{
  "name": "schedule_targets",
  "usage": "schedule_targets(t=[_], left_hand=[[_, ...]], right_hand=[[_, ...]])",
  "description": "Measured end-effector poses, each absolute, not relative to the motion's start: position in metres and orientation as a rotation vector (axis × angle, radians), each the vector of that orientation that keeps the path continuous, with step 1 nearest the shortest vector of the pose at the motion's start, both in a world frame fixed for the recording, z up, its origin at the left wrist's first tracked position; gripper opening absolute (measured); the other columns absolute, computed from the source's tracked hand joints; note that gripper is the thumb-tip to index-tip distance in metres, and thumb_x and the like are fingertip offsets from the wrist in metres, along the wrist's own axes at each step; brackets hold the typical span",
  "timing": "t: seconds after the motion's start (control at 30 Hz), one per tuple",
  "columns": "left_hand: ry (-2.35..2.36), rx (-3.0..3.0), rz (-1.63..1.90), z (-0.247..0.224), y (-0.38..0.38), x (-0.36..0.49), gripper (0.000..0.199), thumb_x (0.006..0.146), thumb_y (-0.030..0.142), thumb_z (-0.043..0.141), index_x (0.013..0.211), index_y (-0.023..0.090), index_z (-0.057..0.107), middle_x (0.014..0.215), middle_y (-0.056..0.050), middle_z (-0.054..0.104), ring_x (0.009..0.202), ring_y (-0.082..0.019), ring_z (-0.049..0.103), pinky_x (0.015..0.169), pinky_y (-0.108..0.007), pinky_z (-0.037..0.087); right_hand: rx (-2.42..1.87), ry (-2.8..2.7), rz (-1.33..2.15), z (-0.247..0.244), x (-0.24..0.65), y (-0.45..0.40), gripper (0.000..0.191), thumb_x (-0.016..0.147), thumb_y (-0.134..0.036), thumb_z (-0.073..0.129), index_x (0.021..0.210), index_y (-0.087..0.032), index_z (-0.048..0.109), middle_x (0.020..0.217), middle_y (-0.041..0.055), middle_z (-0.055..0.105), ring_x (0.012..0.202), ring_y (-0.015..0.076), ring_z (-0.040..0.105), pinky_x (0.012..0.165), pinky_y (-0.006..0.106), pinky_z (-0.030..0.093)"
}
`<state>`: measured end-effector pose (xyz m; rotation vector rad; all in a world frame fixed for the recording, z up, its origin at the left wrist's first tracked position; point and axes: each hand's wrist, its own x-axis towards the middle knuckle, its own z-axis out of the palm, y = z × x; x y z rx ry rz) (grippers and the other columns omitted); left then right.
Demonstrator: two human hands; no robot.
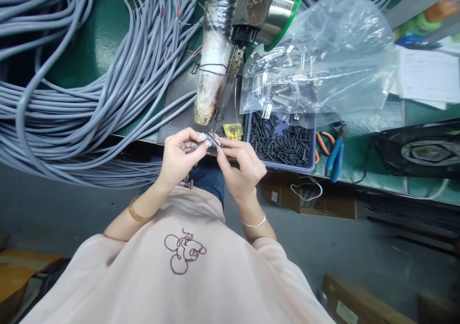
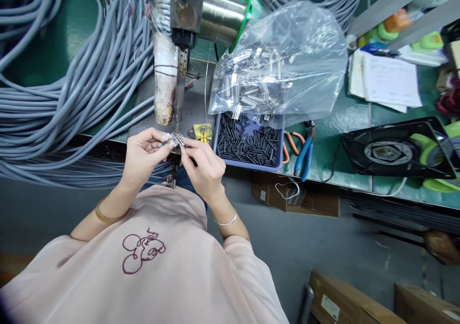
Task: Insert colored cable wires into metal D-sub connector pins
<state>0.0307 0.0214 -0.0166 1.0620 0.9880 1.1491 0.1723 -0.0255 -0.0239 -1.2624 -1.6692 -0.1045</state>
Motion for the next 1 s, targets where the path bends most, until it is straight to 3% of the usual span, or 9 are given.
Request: schedule_targets(t=[0.73, 1.0], left_hand=[[0.980, 1.116, 1.218, -0.0144, 0.0246, 0.0330, 0.017, 0.066, 0.018, 0.080, 0.068, 0.017, 0.063, 0.072, 0.001, 0.068, 0.053, -0.005, 0.058, 0.046, -0.014, 0.046], [0.991, 1.112, 1.140, -0.0157, 0.0221, 0.0334, 0.025, 0.066, 0.023, 0.083, 0.066, 0.017, 0.059, 0.071, 0.001, 0.066, 0.055, -0.006, 0.058, 0.050, -0.017, 0.049]], right_hand=[[-1.278, -1.572, -0.036, -0.0190, 0.1715, -0.0208, 0.016, 0.090, -0.012, 0.071, 0.083, -0.024, 0.065, 0.094, 0.0002, 0.081, 0.084, 0.0150, 0.078, 0.074, 0.029, 0.063], [-1.298, -1.600, -0.032, -0.0212, 0.1756, -0.0248, 0.016, 0.090, -0.012, 0.071, 0.083, -0.024, 0.064, 0.092, -0.0005, 0.081, 0.082, 0.0157, 0.079, 0.074, 0.029, 0.064]])
